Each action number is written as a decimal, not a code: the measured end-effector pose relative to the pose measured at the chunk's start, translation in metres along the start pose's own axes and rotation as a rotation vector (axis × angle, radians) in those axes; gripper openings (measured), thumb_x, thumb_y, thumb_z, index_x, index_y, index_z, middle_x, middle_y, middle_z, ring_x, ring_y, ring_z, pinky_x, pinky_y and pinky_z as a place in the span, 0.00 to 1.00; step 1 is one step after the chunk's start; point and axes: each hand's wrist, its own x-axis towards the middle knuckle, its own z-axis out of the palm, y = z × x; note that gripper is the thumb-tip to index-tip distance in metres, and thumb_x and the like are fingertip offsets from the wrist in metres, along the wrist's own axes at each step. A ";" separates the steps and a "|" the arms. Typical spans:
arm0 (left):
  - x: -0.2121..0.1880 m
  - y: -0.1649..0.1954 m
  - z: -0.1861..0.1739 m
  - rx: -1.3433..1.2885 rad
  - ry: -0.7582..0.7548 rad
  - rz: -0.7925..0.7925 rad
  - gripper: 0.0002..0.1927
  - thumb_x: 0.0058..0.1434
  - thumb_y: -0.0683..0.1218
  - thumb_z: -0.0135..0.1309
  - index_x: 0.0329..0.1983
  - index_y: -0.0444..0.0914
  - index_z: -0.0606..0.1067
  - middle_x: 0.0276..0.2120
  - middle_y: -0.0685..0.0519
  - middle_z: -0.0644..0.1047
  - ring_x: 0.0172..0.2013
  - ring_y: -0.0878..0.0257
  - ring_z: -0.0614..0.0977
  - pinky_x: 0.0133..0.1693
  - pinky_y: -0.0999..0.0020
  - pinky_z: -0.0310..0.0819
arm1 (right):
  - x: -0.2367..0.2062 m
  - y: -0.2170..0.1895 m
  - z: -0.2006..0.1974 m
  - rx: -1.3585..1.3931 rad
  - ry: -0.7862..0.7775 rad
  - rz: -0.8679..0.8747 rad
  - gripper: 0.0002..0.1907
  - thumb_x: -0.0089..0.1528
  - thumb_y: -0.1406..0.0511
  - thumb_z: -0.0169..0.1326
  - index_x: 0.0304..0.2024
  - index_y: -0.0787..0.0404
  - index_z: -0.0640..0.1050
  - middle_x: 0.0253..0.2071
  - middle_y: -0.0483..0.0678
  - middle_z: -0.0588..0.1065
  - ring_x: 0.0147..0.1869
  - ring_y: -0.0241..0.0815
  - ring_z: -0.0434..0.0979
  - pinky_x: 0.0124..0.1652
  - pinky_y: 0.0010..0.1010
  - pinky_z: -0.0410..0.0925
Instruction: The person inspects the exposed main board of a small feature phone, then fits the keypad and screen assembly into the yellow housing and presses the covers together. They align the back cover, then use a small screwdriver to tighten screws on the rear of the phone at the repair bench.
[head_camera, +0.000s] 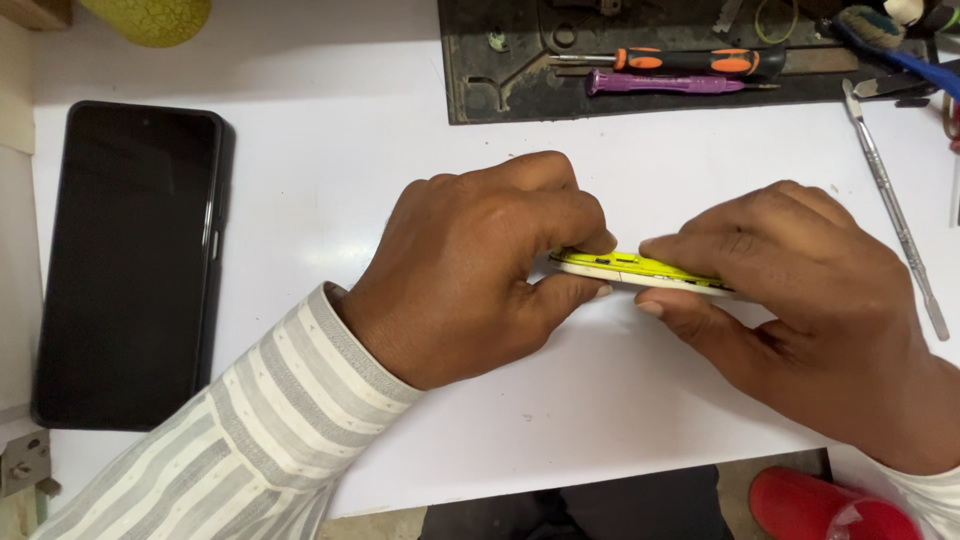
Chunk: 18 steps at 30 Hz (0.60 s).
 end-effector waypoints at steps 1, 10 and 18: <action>0.000 0.000 0.000 0.003 -0.001 -0.004 0.05 0.56 0.46 0.65 0.34 0.43 0.81 0.29 0.58 0.77 0.26 0.62 0.80 0.26 0.64 0.70 | 0.000 0.000 0.000 0.005 0.015 -0.025 0.15 0.55 0.62 0.68 0.42 0.60 0.83 0.34 0.46 0.78 0.36 0.39 0.75 0.36 0.34 0.65; -0.001 0.001 0.001 -0.019 0.024 0.007 0.06 0.56 0.46 0.66 0.35 0.42 0.81 0.28 0.58 0.76 0.26 0.62 0.79 0.26 0.64 0.70 | 0.003 -0.002 0.002 0.002 0.098 -0.086 0.12 0.57 0.65 0.69 0.41 0.63 0.84 0.29 0.46 0.77 0.32 0.39 0.72 0.31 0.31 0.61; -0.001 0.000 0.000 -0.011 0.017 -0.002 0.07 0.55 0.45 0.66 0.35 0.41 0.81 0.29 0.57 0.76 0.26 0.62 0.79 0.27 0.64 0.70 | 0.000 0.002 -0.001 0.071 0.037 0.004 0.18 0.54 0.64 0.68 0.46 0.63 0.82 0.37 0.49 0.77 0.37 0.39 0.75 0.32 0.29 0.67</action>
